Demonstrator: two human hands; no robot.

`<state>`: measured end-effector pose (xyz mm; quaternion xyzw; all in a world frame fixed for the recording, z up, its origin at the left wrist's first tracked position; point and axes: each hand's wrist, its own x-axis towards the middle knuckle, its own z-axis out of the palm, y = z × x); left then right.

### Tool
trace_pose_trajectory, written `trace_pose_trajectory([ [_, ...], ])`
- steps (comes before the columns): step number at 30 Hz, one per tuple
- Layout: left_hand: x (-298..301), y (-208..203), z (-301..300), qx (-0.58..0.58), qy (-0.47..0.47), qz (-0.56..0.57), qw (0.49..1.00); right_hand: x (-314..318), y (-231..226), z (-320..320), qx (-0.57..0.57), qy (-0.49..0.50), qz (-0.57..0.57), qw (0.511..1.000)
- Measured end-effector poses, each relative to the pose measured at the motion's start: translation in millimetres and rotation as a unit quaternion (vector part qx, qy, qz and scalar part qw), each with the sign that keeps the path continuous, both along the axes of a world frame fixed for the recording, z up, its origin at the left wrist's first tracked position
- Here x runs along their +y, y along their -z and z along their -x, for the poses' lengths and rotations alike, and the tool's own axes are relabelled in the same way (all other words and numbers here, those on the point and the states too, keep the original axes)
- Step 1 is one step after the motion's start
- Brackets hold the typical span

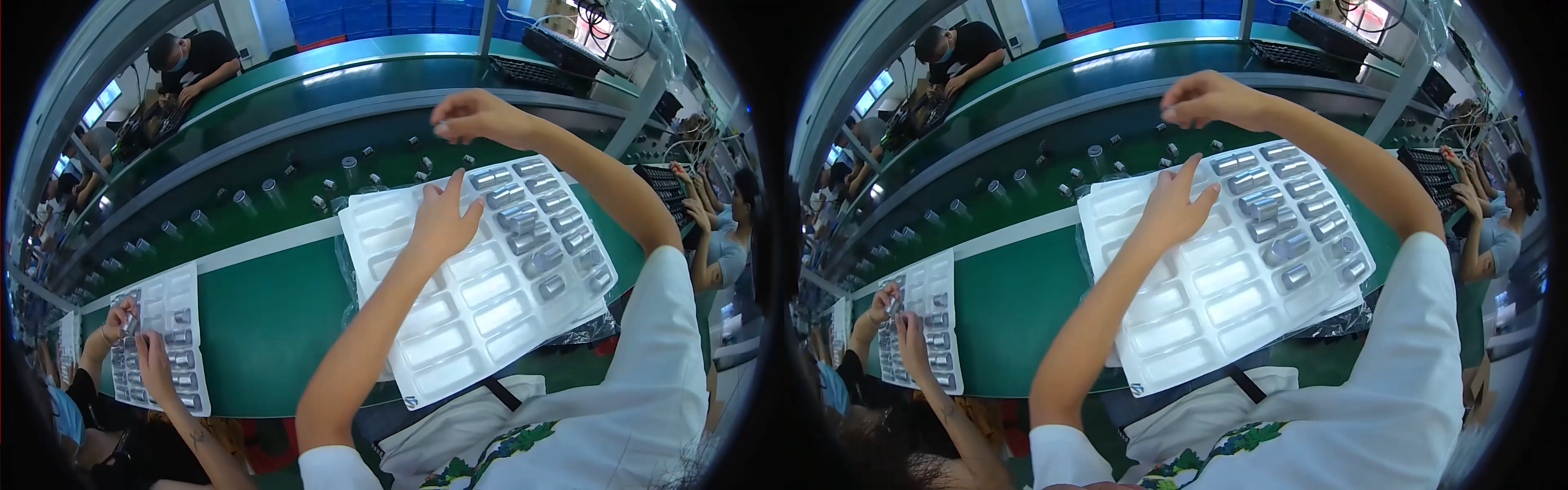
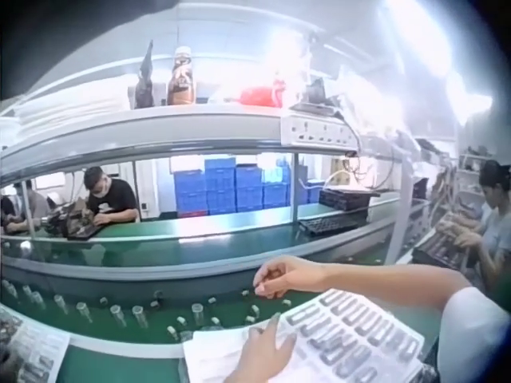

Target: The person assembles small electronic components by hand, placing them into a white plastic tray.

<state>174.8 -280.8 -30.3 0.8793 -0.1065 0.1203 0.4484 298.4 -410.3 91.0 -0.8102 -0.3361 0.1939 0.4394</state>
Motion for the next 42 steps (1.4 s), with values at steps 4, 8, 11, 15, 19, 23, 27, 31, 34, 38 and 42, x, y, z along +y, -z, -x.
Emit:
trace_pose_trajectory([
  [4, -11, -30, -20, 0.045, 0.026, -0.118, 0.992, -50, 3, 18, 0.032, 0.066, -0.022, 0.997],
  [8, -32, -30, -26, -0.028, 0.046, -0.183, 0.982, -74, 12, 34, 0.055, 0.083, -0.084, 0.991],
  [11, -48, -6, -26, -0.035, -0.005, -0.166, 0.986, -81, 15, 48, 0.076, 0.09, -0.135, 0.984],
  [15, -53, 2, -22, -0.055, -0.018, -0.054, 0.997, -88, 29, 66, 0.117, 0.111, -0.218, 0.963],
  [19, -28, -15, -12, 0.014, 0.037, 0.09, 0.995, -75, 35, 78, 0.189, 0.131, -0.323, 0.918],
  [23, 16, -3, -1, 0.099, 0.119, 0.41, 0.899, -38, 31, 85, 0.201, 0.163, -0.328, 0.908],
  [27, 54, 10, 4, 0.157, 0.214, 0.669, 0.694, -8, 61, 65, 0.241, 0.18, -0.332, 0.894],
  [31, 58, 33, -1, 0.143, 0.265, 0.708, 0.639, -8, 116, 36, 0.185, 0.116, -0.336, 0.916],
  [34, 39, 28, -8, 0.127, 0.231, 0.666, 0.698, -26, 116, 32, 0.139, 0.154, -0.369, 0.906],
  [38, 38, 24, 0, 0.144, 0.126, 0.741, 0.644, -33, 125, 29, 0.143, 0.118, -0.35, 0.918],
  [42, 33, 27, -4, 0.131, 0.19, 0.74, 0.631, -47, 138, 15, 0.087, 0.128, -0.35, 0.924],
])
